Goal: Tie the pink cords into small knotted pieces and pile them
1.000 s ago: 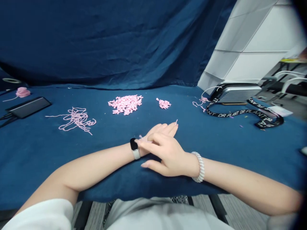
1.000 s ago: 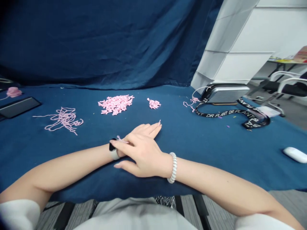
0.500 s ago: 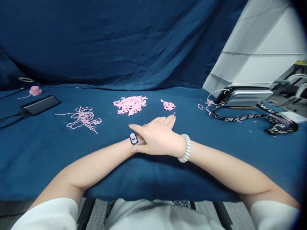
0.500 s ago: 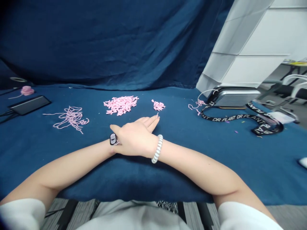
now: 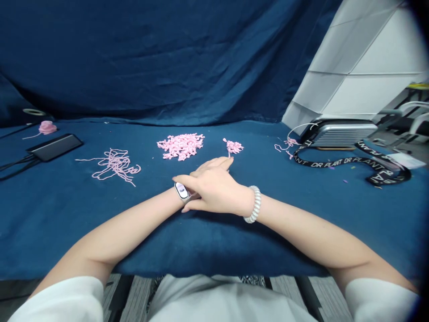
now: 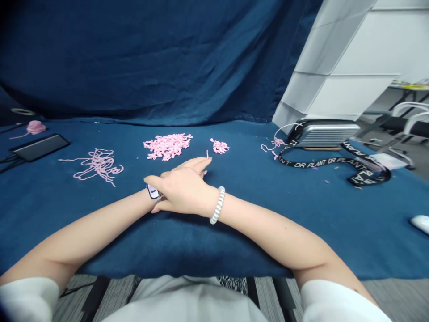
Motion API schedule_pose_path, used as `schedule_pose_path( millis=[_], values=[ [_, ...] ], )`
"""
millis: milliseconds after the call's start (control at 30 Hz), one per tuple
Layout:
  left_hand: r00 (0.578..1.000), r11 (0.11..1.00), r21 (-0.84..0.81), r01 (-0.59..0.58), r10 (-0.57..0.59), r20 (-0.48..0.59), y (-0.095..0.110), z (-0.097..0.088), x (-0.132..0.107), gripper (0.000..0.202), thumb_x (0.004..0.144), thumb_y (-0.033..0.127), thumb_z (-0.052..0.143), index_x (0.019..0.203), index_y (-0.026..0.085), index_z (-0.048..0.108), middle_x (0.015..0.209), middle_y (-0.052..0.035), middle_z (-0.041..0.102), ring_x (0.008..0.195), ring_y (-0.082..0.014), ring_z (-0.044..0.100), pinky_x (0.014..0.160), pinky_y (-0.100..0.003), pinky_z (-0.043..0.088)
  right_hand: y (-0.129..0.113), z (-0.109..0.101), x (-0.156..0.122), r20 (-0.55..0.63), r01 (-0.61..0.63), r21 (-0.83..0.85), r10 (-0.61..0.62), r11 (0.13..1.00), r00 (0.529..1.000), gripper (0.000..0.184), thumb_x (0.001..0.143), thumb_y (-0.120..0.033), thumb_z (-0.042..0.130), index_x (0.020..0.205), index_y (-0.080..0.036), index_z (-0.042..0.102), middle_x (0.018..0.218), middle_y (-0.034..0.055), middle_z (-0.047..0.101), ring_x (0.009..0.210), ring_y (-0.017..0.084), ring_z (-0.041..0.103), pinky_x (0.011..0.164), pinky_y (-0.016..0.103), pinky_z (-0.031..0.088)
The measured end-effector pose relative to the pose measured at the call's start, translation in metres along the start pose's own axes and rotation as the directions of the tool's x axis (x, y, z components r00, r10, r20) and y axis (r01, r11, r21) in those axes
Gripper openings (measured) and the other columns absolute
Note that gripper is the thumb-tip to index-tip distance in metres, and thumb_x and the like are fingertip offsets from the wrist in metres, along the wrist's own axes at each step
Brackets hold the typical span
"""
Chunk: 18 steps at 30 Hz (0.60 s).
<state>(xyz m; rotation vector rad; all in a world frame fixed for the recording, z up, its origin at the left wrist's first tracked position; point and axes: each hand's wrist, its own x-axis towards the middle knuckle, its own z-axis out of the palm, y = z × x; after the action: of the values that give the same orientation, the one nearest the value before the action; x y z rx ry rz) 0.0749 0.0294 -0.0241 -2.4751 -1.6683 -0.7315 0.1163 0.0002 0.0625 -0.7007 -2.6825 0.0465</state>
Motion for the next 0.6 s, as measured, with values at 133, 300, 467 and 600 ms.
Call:
schedule_pose_path(
  millis=[133,300,467,600],
  values=[
    [0.984,0.929,-0.351,0.120,-0.063,0.168,-0.046,-0.048,-0.006,0.046,0.077,0.036,0.058,0.122,0.028,0.057,0.083,-0.0013,0.065,0.095,-0.0247,0.059,0.077,-0.037,0.049,0.010,-0.009,-0.016,-0.125,-0.009,0.320,0.052,0.947,0.991,0.054,0.079,-0.039,0.061,0.126,-0.016,0.049,0.089,0.0073,0.063,0.082,0.019,0.057,0.075,0.033,0.044],
    [0.953,0.462,-0.835,0.299,-0.194,0.234,-0.072,-0.081,-0.005,0.034,0.081,0.032,0.053,0.106,0.011,0.065,0.092,-0.0084,0.069,0.055,-0.0083,0.054,0.059,-0.027,0.049,0.039,0.002,-0.054,-0.029,-0.224,0.804,0.412,0.551,0.911,0.037,0.086,-0.023,0.045,0.122,-0.017,0.046,0.069,-0.0039,0.046,0.059,0.009,0.045,0.059,0.024,0.042],
    [0.970,0.572,-0.786,0.234,-0.193,0.149,-0.072,-0.079,-0.010,0.035,0.083,0.035,0.053,0.105,0.012,0.065,0.099,-0.0122,0.069,0.052,-0.0087,0.053,0.055,-0.026,0.048,0.043,0.016,-0.072,-0.054,-0.297,0.802,0.558,0.518,0.828,0.034,0.087,-0.029,0.046,0.117,-0.014,0.048,0.068,-0.0037,0.045,0.057,0.009,0.044,0.057,0.025,0.042],
    [0.979,0.964,-0.202,-0.171,0.190,0.078,-0.056,-0.062,-0.009,0.038,0.087,0.022,0.041,0.122,0.015,0.057,0.120,-0.0112,0.061,0.106,-0.0207,0.057,0.091,-0.036,0.045,0.018,0.007,-0.059,-0.347,-0.055,0.407,0.210,0.912,0.914,0.033,0.086,-0.029,0.051,0.116,-0.016,0.053,0.079,0.0026,0.055,0.070,0.014,0.049,0.072,0.032,0.045]
  ],
)
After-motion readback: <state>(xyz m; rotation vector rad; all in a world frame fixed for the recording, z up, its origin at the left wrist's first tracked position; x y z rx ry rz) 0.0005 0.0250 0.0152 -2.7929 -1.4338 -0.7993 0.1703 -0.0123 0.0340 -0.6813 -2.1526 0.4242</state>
